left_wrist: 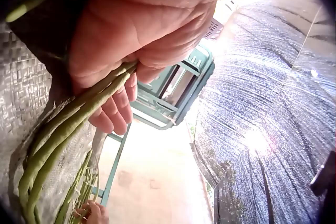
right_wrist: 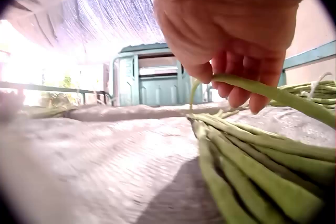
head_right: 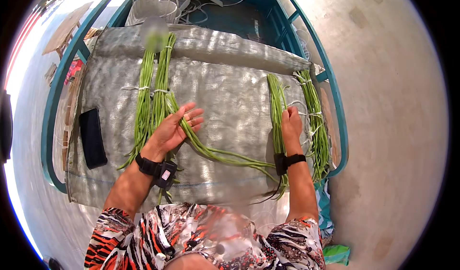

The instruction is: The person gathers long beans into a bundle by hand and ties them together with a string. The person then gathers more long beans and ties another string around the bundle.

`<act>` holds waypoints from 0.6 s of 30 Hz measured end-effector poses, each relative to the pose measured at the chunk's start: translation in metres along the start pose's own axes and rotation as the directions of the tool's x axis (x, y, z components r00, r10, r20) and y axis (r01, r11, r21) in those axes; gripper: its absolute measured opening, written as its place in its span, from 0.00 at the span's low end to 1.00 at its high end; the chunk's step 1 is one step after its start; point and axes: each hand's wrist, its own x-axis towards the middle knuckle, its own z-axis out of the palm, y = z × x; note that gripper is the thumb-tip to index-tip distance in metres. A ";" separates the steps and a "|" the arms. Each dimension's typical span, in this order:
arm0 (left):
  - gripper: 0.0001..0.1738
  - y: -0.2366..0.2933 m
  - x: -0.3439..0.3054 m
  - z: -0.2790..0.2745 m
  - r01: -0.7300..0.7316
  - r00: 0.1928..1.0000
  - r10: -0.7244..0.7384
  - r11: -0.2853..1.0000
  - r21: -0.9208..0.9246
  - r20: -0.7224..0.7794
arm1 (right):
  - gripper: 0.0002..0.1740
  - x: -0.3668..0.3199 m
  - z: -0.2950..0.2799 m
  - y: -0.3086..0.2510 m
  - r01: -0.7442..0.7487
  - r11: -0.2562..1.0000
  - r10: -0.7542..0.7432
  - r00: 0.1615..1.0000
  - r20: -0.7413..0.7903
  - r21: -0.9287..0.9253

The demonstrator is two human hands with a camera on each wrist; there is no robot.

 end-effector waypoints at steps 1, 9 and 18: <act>0.28 0.000 -0.001 0.002 0.006 1.000 -0.006 1.000 0.003 -0.003 | 0.08 -0.008 -0.001 -0.020 -0.132 0.948 0.111 0.990 0.089 0.291; 0.30 -0.005 0.002 -0.001 0.035 0.999 -0.038 0.996 -0.085 -0.022 | 0.09 -0.114 0.044 -0.121 0.207 0.942 -0.306 0.852 0.425 0.263; 0.34 -0.002 0.000 0.000 -0.044 0.994 0.049 0.998 -0.051 0.095 | 0.11 -0.144 0.052 -0.130 0.343 0.930 -0.364 0.816 0.450 0.130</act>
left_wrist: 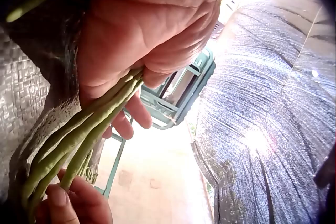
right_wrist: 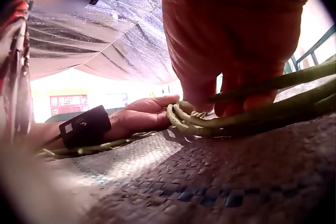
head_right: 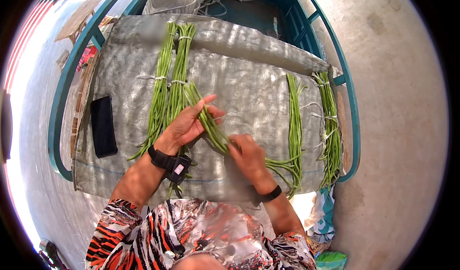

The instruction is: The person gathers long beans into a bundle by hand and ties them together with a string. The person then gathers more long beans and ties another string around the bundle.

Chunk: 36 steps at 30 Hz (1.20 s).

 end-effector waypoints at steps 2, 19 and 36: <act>0.32 -0.002 0.001 -0.004 -0.003 1.000 0.003 1.000 0.007 0.023 | 0.10 -0.002 0.001 0.000 0.015 1.000 -0.015 1.000 -0.009 -0.015; 0.18 0.002 -0.001 0.009 0.023 0.995 -0.020 0.999 0.031 -0.099 | 0.09 -0.050 -0.075 0.062 -0.252 0.891 0.152 0.949 -0.276 -0.378; 0.20 -0.003 0.008 -0.016 0.065 0.972 -0.054 0.997 0.041 -0.230 | 0.12 0.036 -0.096 0.183 -0.574 0.756 0.423 0.796 -0.434 -0.316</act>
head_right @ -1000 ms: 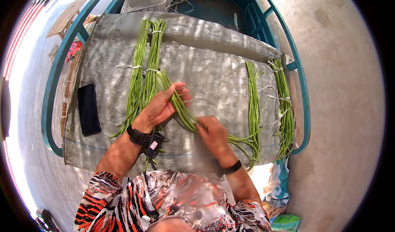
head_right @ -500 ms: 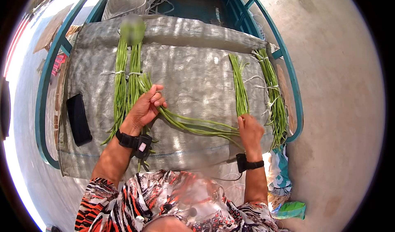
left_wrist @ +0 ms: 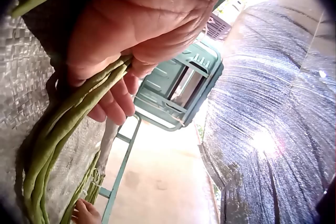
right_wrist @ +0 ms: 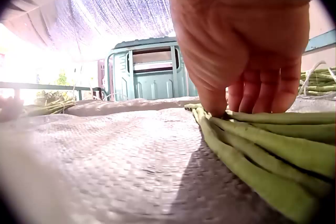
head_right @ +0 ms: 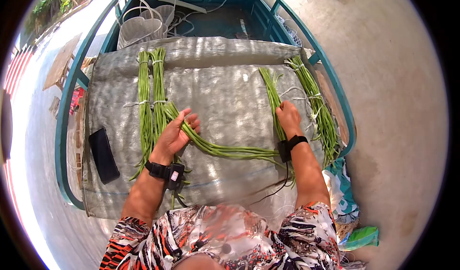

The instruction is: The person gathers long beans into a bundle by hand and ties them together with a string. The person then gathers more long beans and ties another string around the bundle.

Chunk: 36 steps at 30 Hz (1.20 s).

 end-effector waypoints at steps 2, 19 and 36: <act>0.20 0.001 0.000 0.003 0.004 1.000 -0.004 1.000 0.012 -0.025 | 0.11 0.004 0.000 -0.004 0.025 0.995 -0.026 1.000 -0.010 -0.098; 0.22 0.000 0.001 -0.001 -0.016 1.000 0.016 0.995 0.102 0.004 | 0.10 0.008 -0.001 0.002 -0.026 0.996 0.029 0.999 0.041 -0.083; 0.19 0.004 0.002 -0.003 0.014 0.997 -0.017 0.999 0.039 0.074 | 0.15 0.018 -0.005 0.002 -0.018 0.999 0.015 0.997 0.070 0.048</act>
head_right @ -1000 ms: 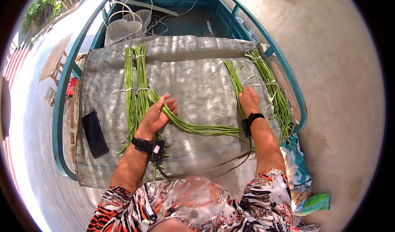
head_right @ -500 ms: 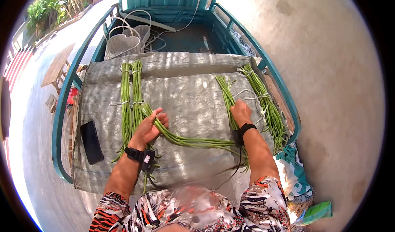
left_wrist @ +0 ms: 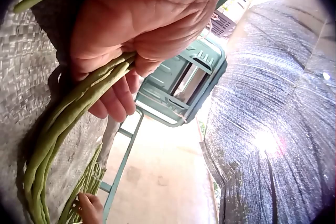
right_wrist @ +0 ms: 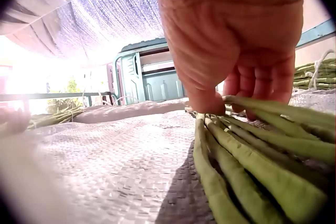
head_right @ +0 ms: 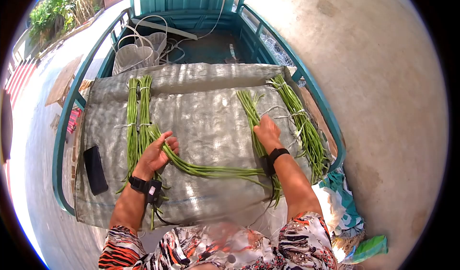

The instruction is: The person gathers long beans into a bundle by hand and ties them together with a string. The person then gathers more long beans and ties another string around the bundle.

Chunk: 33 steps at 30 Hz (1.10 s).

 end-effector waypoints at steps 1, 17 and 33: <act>0.20 -0.001 0.000 0.000 0.004 1.000 -0.004 1.000 0.012 -0.011 | 0.16 -0.002 0.000 0.000 0.027 0.999 -0.027 0.999 -0.022 0.026; 0.26 -0.003 0.000 0.006 -0.009 1.000 0.009 1.000 -0.017 0.003 | 0.09 -0.137 0.007 -0.161 -0.012 0.576 -0.392 0.873 0.289 0.817; 0.31 0.004 -0.015 0.027 -0.126 0.982 0.120 0.992 0.026 0.148 | 0.09 -0.177 0.018 -0.178 0.388 0.815 -0.434 0.901 0.011 0.430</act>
